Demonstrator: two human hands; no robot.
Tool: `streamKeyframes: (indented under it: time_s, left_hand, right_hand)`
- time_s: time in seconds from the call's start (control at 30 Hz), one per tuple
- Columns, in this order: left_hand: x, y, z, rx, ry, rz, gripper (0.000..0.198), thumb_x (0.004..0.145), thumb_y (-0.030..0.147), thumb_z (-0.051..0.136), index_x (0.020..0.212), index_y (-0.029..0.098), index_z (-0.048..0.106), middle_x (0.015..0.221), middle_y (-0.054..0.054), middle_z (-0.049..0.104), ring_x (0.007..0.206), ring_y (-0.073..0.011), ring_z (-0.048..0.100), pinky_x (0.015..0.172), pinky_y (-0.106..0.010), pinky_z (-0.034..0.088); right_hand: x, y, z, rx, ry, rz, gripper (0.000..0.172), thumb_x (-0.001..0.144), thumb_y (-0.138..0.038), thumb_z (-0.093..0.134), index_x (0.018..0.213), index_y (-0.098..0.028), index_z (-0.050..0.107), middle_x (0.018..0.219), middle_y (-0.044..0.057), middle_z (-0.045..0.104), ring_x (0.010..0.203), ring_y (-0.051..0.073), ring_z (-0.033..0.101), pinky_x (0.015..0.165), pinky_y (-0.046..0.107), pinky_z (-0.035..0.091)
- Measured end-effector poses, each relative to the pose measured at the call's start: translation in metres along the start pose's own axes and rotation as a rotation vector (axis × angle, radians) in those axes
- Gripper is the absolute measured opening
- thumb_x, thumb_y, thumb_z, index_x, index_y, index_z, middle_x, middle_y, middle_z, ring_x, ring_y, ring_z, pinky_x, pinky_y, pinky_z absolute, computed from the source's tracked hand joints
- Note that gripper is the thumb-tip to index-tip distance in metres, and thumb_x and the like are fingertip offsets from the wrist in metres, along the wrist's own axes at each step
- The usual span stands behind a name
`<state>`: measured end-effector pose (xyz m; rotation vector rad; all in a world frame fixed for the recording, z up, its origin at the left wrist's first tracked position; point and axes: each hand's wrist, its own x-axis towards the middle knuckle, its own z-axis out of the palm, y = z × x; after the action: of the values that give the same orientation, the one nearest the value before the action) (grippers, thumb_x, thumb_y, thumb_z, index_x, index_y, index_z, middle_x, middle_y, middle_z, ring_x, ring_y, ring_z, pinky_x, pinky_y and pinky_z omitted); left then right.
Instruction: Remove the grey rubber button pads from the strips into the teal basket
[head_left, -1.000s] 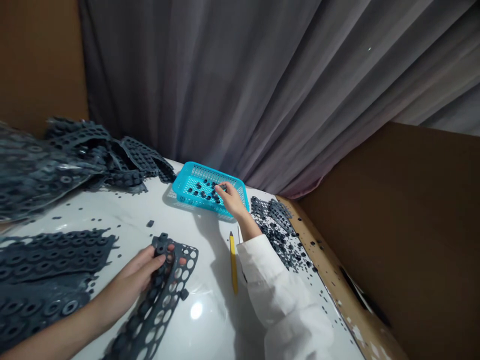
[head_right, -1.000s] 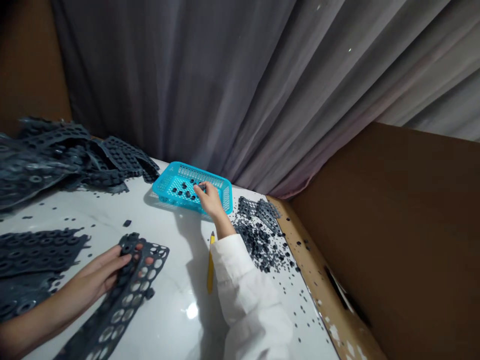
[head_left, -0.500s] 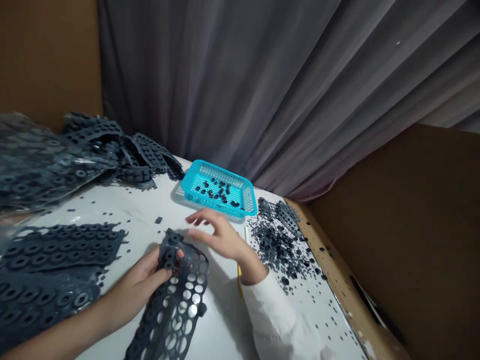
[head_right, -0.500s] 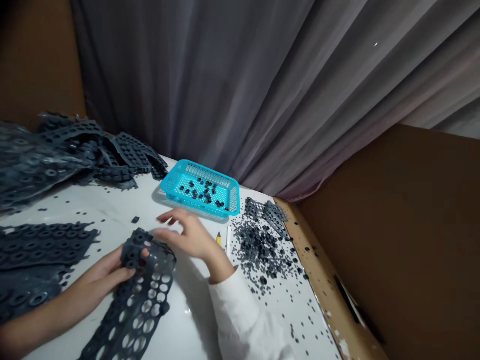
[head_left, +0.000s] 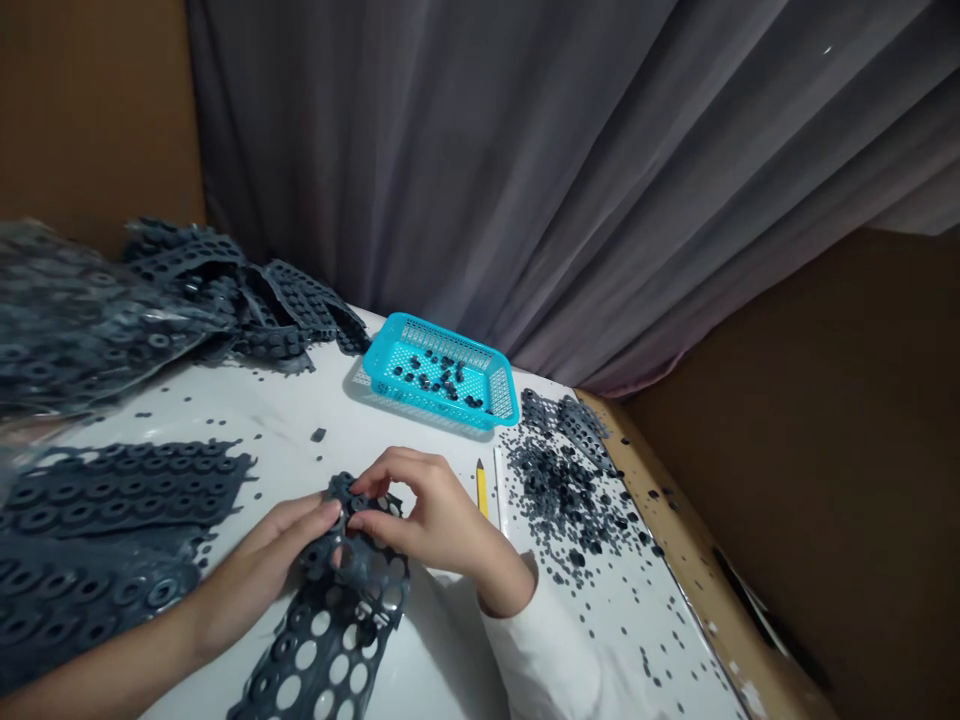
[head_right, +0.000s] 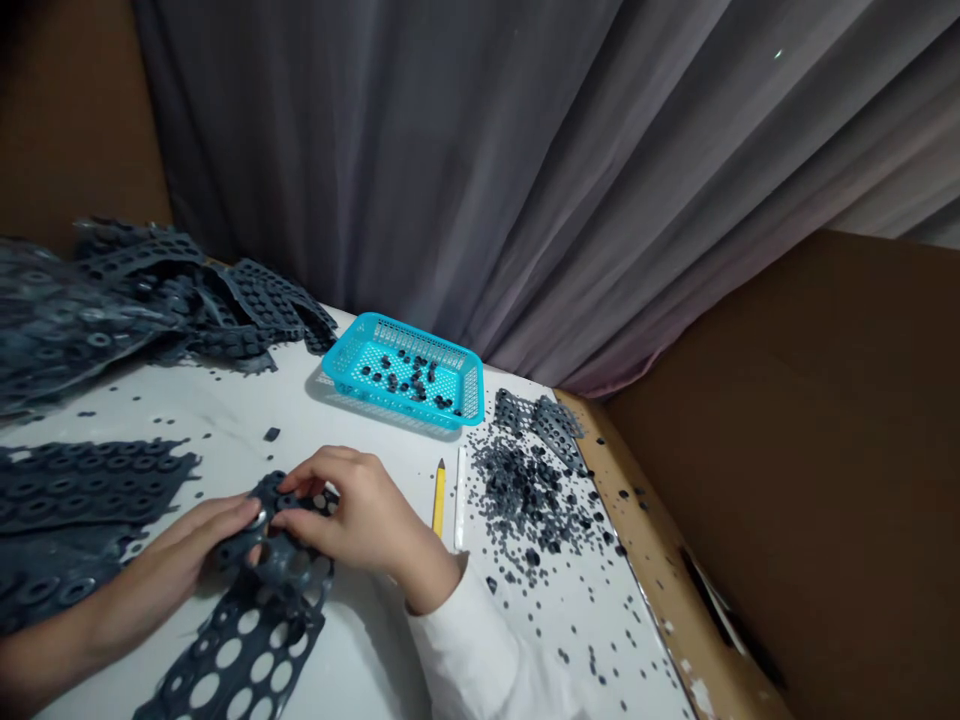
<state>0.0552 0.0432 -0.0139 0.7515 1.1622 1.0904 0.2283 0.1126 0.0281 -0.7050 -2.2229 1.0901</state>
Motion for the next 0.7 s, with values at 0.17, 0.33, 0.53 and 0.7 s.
streamKeyframes:
  time_s: [0.17,0.33,0.53,0.7]
  left_hand:
    - [-0.005,0.003,0.004,0.098,0.012,0.193,0.027,0.07,0.041,0.07,0.052,0.022,0.065,0.063,-0.003,0.062,0.069,-0.0229,0.057,0.066,-0.027,0.048]
    - [-0.008,0.0,0.001,0.125,0.101,0.227,0.019,0.067,0.04,0.071,0.056,0.024,0.07,0.064,-0.005,0.064,0.082,-0.0285,0.058,0.084,-0.029,0.048]
    - [-0.001,0.012,0.001,0.104,-0.114,-0.069,0.039,0.059,0.049,0.08,0.045,0.019,0.06,0.047,0.0,0.051,0.048,-0.0135,0.042,0.045,-0.023,0.036]
    - [0.0,0.013,0.0,-0.133,-0.019,-0.196,0.047,0.052,0.057,0.086,0.049,0.017,0.061,0.045,0.006,0.043,0.043,-0.0075,0.036,0.041,-0.017,0.033]
  right_hand:
    - [-0.002,-0.006,0.004,-0.197,-0.106,-0.007,0.019,0.084,-0.036,0.062,0.082,-0.02,0.053,0.078,0.002,0.06,0.073,0.018,0.056,0.073,0.032,0.043]
    - [-0.003,-0.012,0.006,-0.446,-0.234,-0.029,0.02,0.091,-0.035,0.051,0.077,-0.021,0.048,0.073,0.004,0.058,0.071,0.019,0.051,0.074,0.036,0.039]
    - [-0.002,-0.005,0.012,-0.023,-0.29,0.013,0.021,0.095,-0.031,0.044,0.077,-0.02,0.05,0.078,0.003,0.057,0.072,0.016,0.049,0.072,0.03,0.041]
    - [0.0,0.014,0.028,0.686,-0.112,0.296,0.037,0.081,-0.05,0.063,0.065,-0.019,0.049,0.059,-0.005,0.039,0.055,0.01,0.034,0.056,0.025,0.031]
